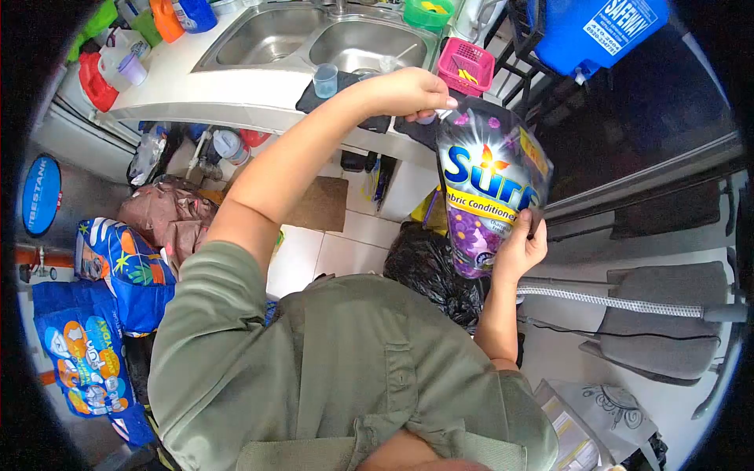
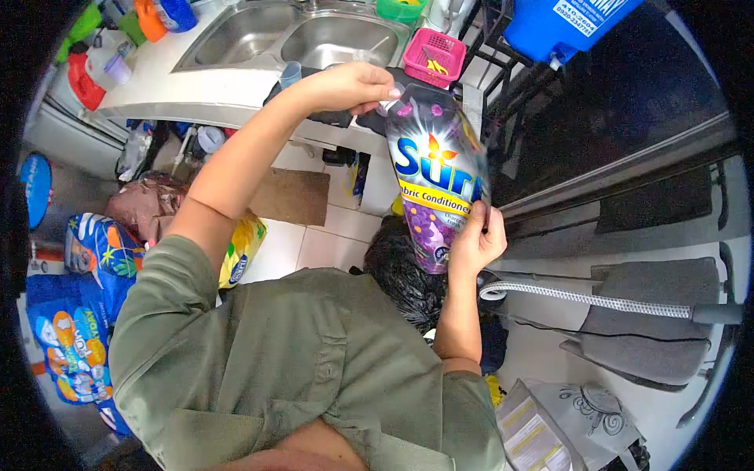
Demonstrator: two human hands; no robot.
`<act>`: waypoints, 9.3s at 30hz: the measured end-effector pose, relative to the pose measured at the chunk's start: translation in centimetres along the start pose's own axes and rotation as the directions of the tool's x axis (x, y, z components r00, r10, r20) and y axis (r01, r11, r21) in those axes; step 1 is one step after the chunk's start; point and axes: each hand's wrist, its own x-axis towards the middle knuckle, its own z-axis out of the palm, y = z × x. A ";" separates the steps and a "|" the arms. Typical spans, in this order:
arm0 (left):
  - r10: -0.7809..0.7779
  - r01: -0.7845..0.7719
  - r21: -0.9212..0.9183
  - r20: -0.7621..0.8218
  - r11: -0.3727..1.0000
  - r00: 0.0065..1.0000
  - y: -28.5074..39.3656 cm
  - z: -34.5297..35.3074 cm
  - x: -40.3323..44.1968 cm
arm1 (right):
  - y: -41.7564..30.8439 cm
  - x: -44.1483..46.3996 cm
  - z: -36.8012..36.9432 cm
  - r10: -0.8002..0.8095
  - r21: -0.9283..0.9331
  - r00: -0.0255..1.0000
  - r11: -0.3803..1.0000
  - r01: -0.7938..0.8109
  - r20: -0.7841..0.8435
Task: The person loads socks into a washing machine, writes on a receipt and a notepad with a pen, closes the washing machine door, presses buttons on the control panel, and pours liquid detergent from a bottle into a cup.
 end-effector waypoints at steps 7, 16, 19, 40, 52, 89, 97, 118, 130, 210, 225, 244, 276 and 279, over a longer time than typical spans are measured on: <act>-0.194 0.187 -0.185 -0.018 0.965 0.981 0.9 -0.3 -2.3 | -1.5 0.5 0.0 0.043 0.100 0.999 0.994 -0.044 0.014; -0.272 0.338 -0.441 0.208 0.831 0.939 2.3 -1.3 -3.5 | -3.0 1.4 -0.6 -0.054 0.007 0.993 0.999 0.053 0.102; -0.191 0.192 -0.323 0.036 0.927 0.981 2.5 -0.6 -4.3 | -2.3 1.5 -0.1 0.038 0.079 0.996 0.996 -0.045 0.084; 0.148 -0.352 0.395 0.462 0.849 0.874 -12.9 15.7 -0.3 | 15.7 -19.0 2.7 0.583 -0.289 0.759 0.809 -0.512 0.289; -0.182 -0.258 0.720 0.471 0.644 0.863 -46.4 39.8 7.0 | 23.6 -39.2 -9.0 0.964 -0.507 0.260 0.196 -0.839 -0.058; 0.274 0.097 0.633 -0.462 0.768 0.844 -22.2 -22.2 25.1 | 12.9 19.7 13.8 0.367 -0.286 0.880 0.915 -0.284 0.301; 0.350 0.109 0.743 -0.432 0.660 0.831 -27.4 -24.8 34.5 | 15.3 24.0 35.2 0.245 -0.302 0.739 0.951 -0.059 0.627; 0.293 -0.034 0.638 -0.304 0.769 0.906 -26.5 -26.0 33.4 | 16.3 23.0 45.1 0.360 -0.336 0.725 0.923 -0.186 0.587; 0.321 -0.073 0.789 -0.161 0.610 0.933 -25.0 -26.8 34.0 | 16.2 23.4 45.4 0.346 -0.316 0.768 0.928 -0.197 0.538; -0.227 0.467 -0.534 -0.794 0.705 -0.564 -31.6 -26.0 -44.9 | -47.2 -23.0 107.0 -0.514 0.461 0.037 0.733 -0.501 0.857; -0.222 0.406 -0.575 -0.730 0.710 -0.646 -30.5 -23.5 -48.3 | -49.6 -22.5 102.7 -0.589 0.406 0.138 0.351 -0.844 0.796; -0.247 0.509 -0.134 -0.956 0.850 0.160 -35.2 -38.8 -24.8 | -24.5 14.5 60.9 -0.268 0.344 0.249 0.872 -0.348 0.931; -0.385 0.413 -0.007 -0.375 0.911 0.843 -20.4 -56.5 -15.9 | -16.8 17.7 61.6 -0.160 0.137 0.366 0.987 0.087 0.917; -0.469 0.506 -0.037 -0.439 0.862 0.767 -20.3 -56.4 -16.3 | -17.4 17.9 62.2 -0.150 0.095 0.370 0.982 0.164 0.917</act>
